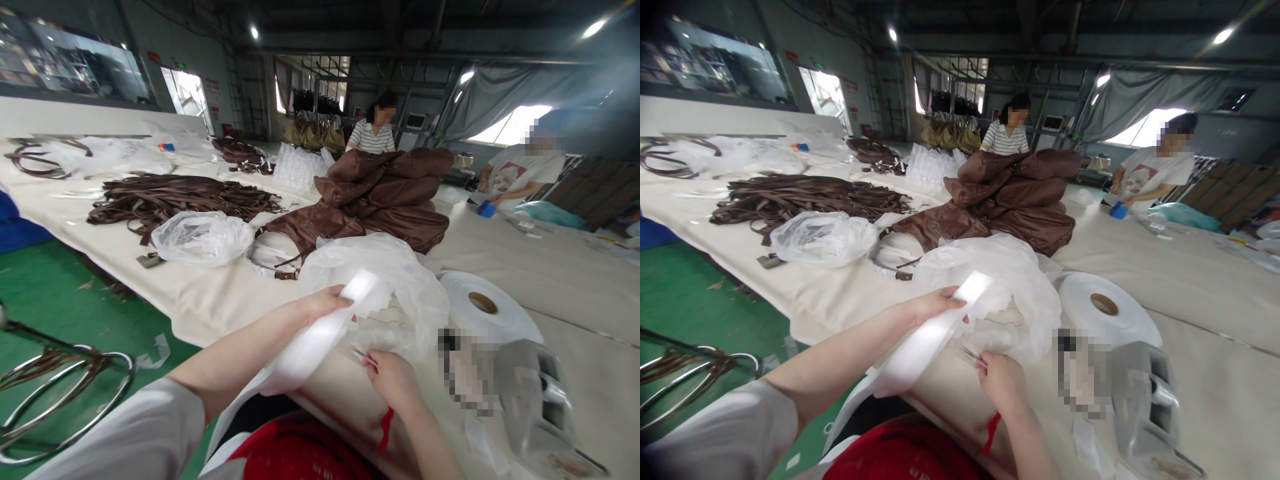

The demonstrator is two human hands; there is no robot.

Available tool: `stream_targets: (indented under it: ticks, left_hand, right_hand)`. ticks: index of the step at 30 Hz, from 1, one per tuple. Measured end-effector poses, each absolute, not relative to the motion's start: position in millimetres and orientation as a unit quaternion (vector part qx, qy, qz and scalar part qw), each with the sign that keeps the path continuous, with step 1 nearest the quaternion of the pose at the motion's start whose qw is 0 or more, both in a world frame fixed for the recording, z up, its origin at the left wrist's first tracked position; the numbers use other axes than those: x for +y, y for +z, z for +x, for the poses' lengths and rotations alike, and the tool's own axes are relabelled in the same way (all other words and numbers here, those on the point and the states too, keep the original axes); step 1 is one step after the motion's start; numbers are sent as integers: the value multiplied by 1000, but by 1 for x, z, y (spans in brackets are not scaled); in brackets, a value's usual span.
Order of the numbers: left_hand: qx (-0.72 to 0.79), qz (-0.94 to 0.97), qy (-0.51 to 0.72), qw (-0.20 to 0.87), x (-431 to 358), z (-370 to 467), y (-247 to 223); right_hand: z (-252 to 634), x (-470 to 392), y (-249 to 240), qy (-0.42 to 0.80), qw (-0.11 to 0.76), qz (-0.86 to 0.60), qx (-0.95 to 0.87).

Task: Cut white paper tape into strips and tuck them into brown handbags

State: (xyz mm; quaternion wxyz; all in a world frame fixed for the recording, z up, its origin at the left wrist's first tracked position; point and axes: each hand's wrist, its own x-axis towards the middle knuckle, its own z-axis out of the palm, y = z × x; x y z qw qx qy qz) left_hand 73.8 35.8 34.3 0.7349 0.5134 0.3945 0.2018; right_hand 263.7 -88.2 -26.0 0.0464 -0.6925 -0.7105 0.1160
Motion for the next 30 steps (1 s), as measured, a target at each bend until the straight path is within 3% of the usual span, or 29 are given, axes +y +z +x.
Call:
stream_targets:
  ticks: [4,8,11,16,23,30]
  left_hand:
    - [453,530,108,708,29,51,11]
    - [471,540,77,693,5,20,-10]
    - [460,518,88,716,-13,9,-16]
    - [436,494,123,742,-37,1,-14]
    - [519,630,164,553,-54,-10,-22]
    - [449,409,177,775,-45,11,-32]
  right_hand:
    - [270,-103,-17,159,78,-692,-700]
    - [273,-100,-4,198,209,-666,-688]
    - [261,-87,0,145,277,-621,-719]
    - [225,-66,-12,111,213,-585,-775]
    - [210,-61,-30,123,192,-608,-761]
    - [213,-68,-36,132,197,-602,-762]
